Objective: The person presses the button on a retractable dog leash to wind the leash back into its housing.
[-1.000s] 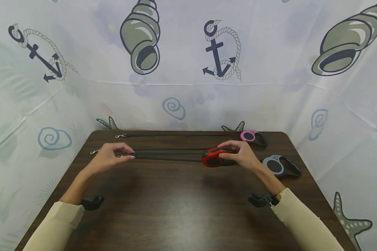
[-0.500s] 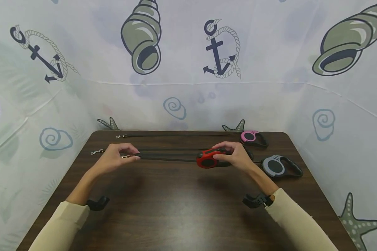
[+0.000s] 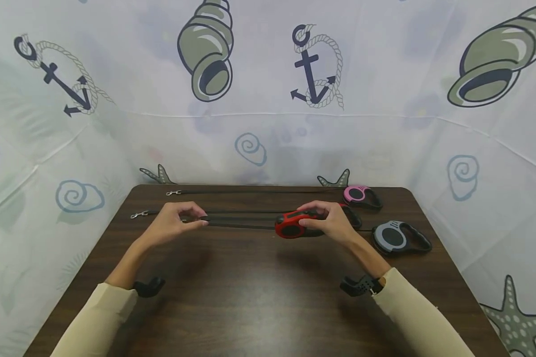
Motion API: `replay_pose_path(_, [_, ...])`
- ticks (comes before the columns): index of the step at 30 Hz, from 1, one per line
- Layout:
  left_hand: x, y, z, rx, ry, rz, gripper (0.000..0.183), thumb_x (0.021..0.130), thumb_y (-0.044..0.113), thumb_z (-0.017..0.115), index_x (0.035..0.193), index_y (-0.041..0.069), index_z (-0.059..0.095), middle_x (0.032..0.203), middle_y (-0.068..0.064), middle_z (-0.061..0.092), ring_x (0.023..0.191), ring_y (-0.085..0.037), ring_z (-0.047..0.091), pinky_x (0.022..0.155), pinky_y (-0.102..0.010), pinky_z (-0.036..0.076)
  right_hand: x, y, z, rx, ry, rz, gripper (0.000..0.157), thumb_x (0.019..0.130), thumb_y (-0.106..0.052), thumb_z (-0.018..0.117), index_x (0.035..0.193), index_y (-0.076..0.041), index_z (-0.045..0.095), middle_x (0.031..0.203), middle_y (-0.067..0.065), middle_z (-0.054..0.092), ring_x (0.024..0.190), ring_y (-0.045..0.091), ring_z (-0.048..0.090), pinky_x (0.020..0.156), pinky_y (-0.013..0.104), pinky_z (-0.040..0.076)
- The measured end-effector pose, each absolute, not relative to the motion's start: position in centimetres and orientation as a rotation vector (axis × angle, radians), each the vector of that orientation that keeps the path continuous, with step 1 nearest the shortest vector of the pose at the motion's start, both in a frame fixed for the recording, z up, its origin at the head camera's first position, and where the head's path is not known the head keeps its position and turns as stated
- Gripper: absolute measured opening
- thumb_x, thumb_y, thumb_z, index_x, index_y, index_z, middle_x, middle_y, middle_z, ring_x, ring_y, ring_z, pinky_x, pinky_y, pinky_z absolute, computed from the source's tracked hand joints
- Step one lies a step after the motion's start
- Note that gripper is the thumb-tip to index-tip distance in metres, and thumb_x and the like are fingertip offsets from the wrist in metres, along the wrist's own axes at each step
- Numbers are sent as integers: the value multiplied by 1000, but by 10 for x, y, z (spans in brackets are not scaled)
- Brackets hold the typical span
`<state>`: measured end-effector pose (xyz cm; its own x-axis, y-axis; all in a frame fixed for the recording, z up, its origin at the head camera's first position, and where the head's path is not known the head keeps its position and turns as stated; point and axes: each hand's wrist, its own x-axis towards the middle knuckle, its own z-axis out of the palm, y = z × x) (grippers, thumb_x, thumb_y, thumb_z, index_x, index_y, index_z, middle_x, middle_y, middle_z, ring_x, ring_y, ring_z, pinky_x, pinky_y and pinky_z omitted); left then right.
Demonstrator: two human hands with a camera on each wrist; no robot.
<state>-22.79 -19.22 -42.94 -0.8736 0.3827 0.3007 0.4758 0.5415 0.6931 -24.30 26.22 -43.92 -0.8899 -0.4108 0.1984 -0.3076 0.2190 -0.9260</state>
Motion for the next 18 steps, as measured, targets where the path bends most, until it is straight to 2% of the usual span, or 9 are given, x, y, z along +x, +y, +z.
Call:
replay_pose_path(8, [-233,-181,-431,-750,-2642,-1279,14,89,20,88,98,17,78,87,6,73,81,-15,70,72,-31,54,-247,257,-435,-710,2395,-1753,32,94,-12,80,124,-4,75,98,11,78,84,20,69,76,36,61])
replay_pose_path(18, [-237,-167,-432,-755,-2630,-1309,14,89,15,88,97,19,77,85,6,73,78,-16,69,71,-38,55,-254,253,-436,-715,2362,-1757,32,94,-12,79,125,-5,74,101,11,77,86,22,68,76,34,59])
